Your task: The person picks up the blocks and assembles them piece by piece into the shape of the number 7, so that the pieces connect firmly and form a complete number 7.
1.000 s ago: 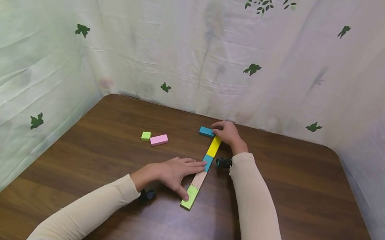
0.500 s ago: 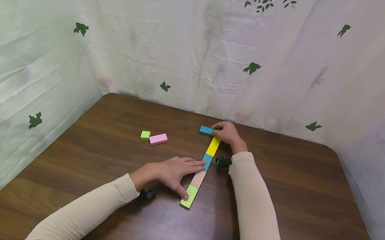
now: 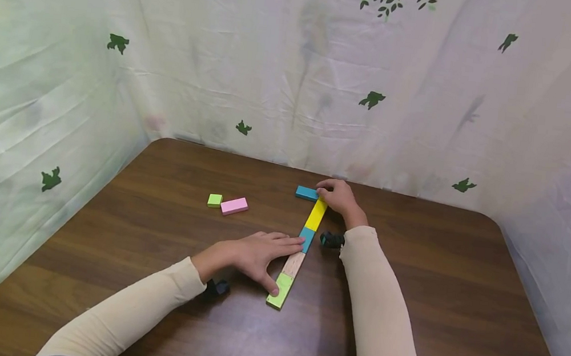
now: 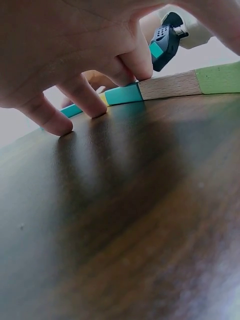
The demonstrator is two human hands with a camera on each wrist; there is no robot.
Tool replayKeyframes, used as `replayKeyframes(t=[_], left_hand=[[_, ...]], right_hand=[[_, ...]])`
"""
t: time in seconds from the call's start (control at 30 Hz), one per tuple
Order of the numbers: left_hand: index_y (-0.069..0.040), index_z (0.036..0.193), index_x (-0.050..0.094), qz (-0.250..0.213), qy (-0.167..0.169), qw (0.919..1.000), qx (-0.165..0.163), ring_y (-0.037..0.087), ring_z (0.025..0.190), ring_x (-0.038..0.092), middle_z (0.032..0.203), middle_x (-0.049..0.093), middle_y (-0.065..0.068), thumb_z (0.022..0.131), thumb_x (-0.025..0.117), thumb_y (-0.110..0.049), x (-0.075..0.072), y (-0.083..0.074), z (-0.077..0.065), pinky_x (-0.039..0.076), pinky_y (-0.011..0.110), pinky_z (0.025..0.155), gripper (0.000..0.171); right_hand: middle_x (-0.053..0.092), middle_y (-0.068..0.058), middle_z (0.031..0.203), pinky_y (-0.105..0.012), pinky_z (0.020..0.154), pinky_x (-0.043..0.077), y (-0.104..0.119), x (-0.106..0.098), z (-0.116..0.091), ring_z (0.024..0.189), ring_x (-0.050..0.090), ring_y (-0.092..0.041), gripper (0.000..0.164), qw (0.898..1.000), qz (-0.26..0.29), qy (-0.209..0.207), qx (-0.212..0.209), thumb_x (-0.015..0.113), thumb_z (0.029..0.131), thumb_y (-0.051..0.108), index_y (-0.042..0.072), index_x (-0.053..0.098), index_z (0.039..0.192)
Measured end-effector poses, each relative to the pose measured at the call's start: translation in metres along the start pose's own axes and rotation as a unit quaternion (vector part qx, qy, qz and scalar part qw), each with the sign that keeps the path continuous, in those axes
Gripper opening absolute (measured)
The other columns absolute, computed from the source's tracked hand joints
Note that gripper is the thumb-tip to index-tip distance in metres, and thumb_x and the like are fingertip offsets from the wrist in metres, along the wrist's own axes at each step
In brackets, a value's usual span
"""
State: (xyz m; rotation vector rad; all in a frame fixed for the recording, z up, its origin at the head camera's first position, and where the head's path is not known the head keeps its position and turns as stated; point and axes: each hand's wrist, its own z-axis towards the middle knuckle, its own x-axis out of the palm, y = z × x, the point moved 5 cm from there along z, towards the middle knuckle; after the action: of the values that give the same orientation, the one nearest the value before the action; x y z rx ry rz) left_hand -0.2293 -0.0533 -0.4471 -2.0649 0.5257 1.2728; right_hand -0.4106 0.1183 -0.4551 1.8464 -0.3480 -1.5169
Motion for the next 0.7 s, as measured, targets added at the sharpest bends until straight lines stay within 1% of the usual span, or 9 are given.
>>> replayKeyframes(t=[0.37, 0.53, 0.7], left_hand=[[-0.028, 0.16, 0.019, 0.006, -0.002, 1.0, 0.001, 0.022, 0.155, 0.018, 0.168, 0.01, -0.013, 0.08, 0.071, -0.063, -0.0001, 0.0003, -0.0001, 0.026, 0.052, 0.12, 0.102], [-0.028, 0.16, 0.019, 0.006, -0.001, 1.0, -0.001, 0.022, 0.155, 0.018, 0.168, 0.011, -0.013, 0.08, 0.071, -0.062, -0.001, -0.0001, -0.0002, 0.026, 0.053, 0.12, 0.101], [-0.027, 0.16, 0.018, 0.006, 0.0, 1.0, 0.0, 0.022, 0.155, 0.018, 0.168, 0.01, -0.013, 0.08, 0.071, -0.063, -0.0003, -0.0007, 0.0, 0.026, 0.053, 0.12, 0.102]], right_hand=[[0.057, -0.021, 0.135, -0.048, 0.098, 0.048, -0.0083, -0.0021, 0.0, 0.11, 0.055, -0.035, 0.034, 0.999, 0.013, -0.032, 0.018, 0.052, 0.102, 0.023, 0.003, 0.066, 0.125], [0.057, -0.021, 0.132, -0.047, 0.095, 0.05, -0.0098, -0.0029, -0.0005, 0.107, 0.057, -0.034, 0.033, 0.999, 0.006, -0.03, 0.013, 0.054, 0.101, 0.021, 0.002, 0.068, 0.123], [0.057, -0.021, 0.132, -0.045, 0.094, 0.05, -0.0093, -0.0022, -0.0019, 0.106, 0.057, -0.034, 0.032, 1.0, -0.002, -0.024, 0.012, 0.054, 0.101, 0.02, 0.001, 0.068, 0.123]])
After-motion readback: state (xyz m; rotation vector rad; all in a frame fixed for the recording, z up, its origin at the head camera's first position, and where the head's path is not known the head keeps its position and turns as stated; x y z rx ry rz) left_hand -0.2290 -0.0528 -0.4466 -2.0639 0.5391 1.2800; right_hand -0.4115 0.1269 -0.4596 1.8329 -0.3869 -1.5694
